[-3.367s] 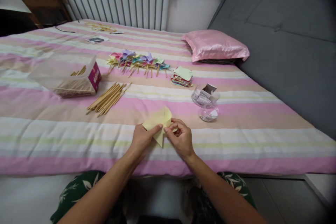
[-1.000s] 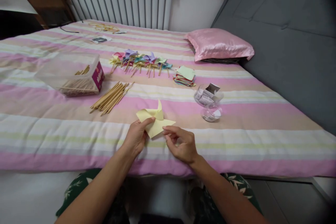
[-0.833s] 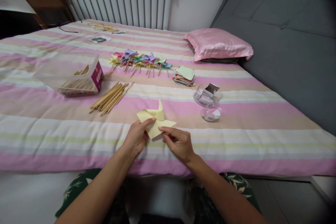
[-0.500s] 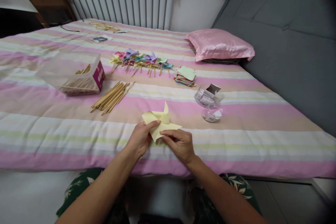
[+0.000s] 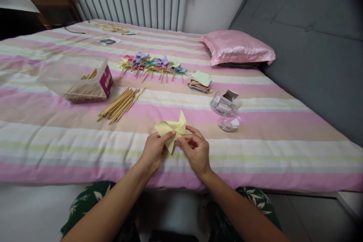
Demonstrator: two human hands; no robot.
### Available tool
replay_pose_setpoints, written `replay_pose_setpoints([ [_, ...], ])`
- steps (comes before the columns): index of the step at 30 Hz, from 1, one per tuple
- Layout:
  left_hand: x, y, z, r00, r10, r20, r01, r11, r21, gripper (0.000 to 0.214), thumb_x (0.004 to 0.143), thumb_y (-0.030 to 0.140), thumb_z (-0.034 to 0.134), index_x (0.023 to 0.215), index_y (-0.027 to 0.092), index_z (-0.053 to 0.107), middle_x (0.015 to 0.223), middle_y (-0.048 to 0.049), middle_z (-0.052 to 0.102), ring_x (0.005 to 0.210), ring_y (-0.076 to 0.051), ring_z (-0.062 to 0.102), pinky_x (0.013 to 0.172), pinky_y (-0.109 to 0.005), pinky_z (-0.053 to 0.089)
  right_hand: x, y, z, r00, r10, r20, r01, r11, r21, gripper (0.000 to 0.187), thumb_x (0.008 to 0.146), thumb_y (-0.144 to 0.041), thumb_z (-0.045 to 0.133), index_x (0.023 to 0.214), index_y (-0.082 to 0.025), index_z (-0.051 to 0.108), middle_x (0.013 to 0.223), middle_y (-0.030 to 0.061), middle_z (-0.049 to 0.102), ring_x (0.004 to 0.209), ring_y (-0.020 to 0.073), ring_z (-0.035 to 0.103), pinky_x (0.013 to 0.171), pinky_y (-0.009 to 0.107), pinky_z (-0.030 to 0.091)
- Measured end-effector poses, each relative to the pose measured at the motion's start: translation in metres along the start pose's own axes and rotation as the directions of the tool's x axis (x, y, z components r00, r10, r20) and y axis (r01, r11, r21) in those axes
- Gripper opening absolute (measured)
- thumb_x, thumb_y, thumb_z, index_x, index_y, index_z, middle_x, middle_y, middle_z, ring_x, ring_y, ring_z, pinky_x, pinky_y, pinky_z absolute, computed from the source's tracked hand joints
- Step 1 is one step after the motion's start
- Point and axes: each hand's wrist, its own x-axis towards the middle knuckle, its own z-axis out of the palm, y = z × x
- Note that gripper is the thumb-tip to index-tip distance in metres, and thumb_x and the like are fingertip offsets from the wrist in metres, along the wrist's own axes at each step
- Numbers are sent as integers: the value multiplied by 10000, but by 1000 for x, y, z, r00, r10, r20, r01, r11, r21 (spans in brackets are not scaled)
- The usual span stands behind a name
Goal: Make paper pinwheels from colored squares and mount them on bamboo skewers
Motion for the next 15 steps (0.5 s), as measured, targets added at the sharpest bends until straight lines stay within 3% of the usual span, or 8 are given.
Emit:
replay_pose_setpoints([
  [7, 1, -5, -2, 1000, 7, -7, -7, 1000, 31, 220, 614, 212, 768, 784, 95, 691, 694, -53, 686, 616, -119, 590, 601, -207, 450, 1, -2, 1, 998, -14, -62, 11, 999, -47, 137, 753, -301, 664, 726, -168, 683, 1152, 117, 568, 781, 160, 650, 534, 235, 517],
  [15, 3, -6, -2, 1000, 6, 2, -6, 999, 48, 203, 608, 229, 774, 734, 90, 696, 679, -58, 679, 597, -117, 575, 582, -213, 434, 2, 1, 2, 995, -11, -101, 5, 998, -64, 145, 742, -306, 672, 699, -169, 688, 1057, 121, 606, 1006, 225, 612, 683, 276, 536],
])
